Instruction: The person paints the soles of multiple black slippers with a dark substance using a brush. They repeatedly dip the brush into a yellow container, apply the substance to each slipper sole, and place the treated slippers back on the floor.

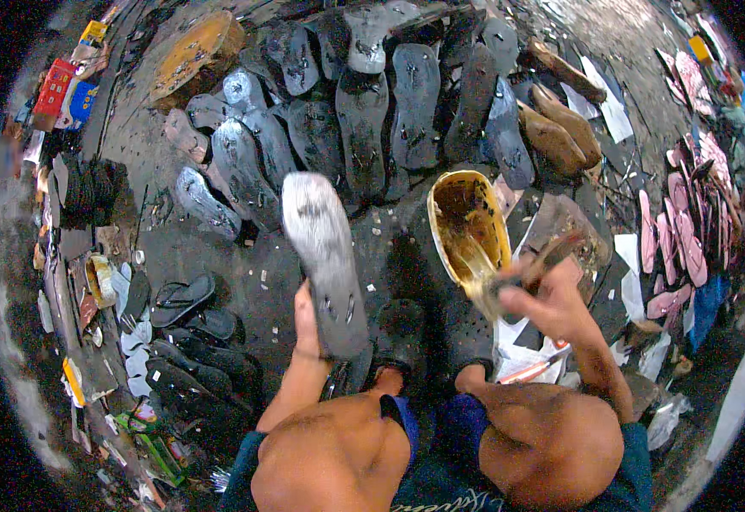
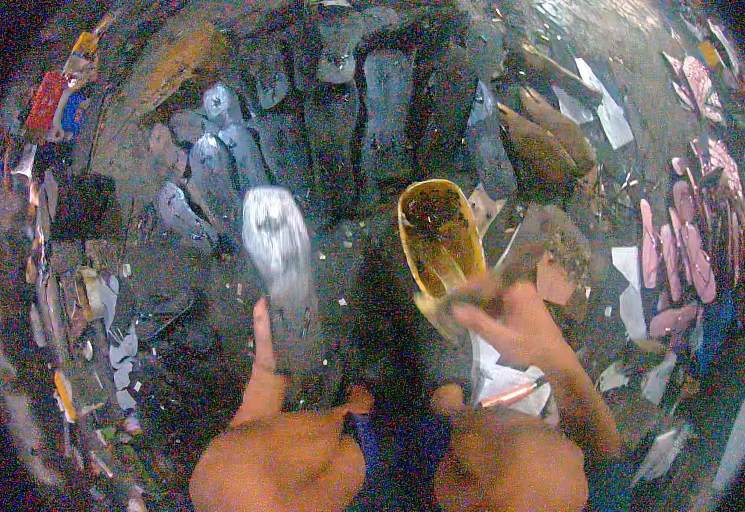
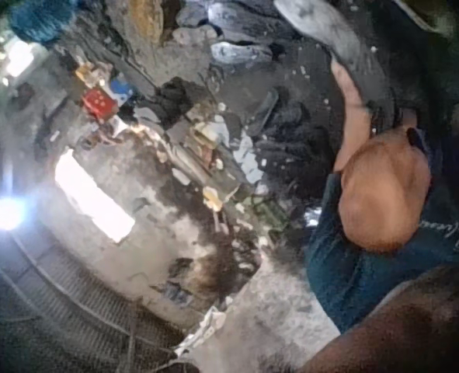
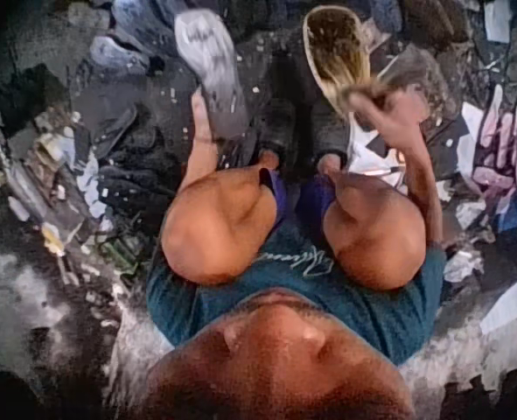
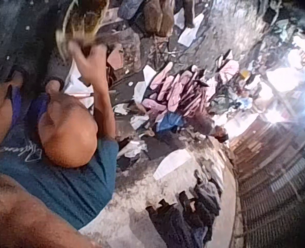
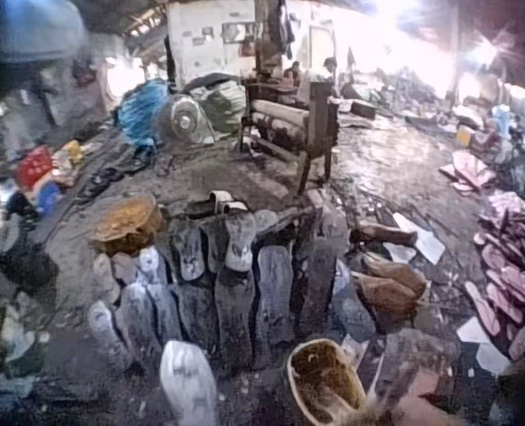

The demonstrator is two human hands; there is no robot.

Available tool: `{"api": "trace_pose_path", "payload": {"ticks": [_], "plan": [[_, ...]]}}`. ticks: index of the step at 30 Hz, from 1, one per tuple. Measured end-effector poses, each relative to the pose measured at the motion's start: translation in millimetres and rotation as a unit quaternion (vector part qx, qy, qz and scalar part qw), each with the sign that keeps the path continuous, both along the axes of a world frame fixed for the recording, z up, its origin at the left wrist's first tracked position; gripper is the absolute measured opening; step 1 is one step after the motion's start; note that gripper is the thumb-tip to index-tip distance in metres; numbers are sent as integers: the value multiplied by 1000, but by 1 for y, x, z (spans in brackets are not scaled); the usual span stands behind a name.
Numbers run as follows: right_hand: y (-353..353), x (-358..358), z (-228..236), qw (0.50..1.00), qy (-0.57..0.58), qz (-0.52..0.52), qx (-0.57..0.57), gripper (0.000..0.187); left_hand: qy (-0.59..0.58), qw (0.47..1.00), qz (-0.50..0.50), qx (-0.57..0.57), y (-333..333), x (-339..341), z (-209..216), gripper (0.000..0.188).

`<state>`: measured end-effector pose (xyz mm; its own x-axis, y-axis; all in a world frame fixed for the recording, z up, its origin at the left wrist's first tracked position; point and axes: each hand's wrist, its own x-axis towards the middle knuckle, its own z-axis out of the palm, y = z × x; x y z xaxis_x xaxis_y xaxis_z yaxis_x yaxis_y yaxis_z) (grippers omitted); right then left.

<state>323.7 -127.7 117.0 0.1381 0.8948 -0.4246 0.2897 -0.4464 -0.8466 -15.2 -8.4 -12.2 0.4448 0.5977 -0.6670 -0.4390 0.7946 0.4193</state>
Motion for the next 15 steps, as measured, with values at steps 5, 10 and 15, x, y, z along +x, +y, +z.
{"api": "trace_pose_path", "payload": {"ticks": [5,10,15], "plan": [[85,-65,-3,964,52,22,260,21,-137,990,-13,44,43,78,24,52],[108,-67,-44,904,-52,67,419,30,-259,965,-36,33,47,79,1,60],[49,-96,-33,870,-79,227,431,29,-186,980,62,34,78,75,41,52]]}}
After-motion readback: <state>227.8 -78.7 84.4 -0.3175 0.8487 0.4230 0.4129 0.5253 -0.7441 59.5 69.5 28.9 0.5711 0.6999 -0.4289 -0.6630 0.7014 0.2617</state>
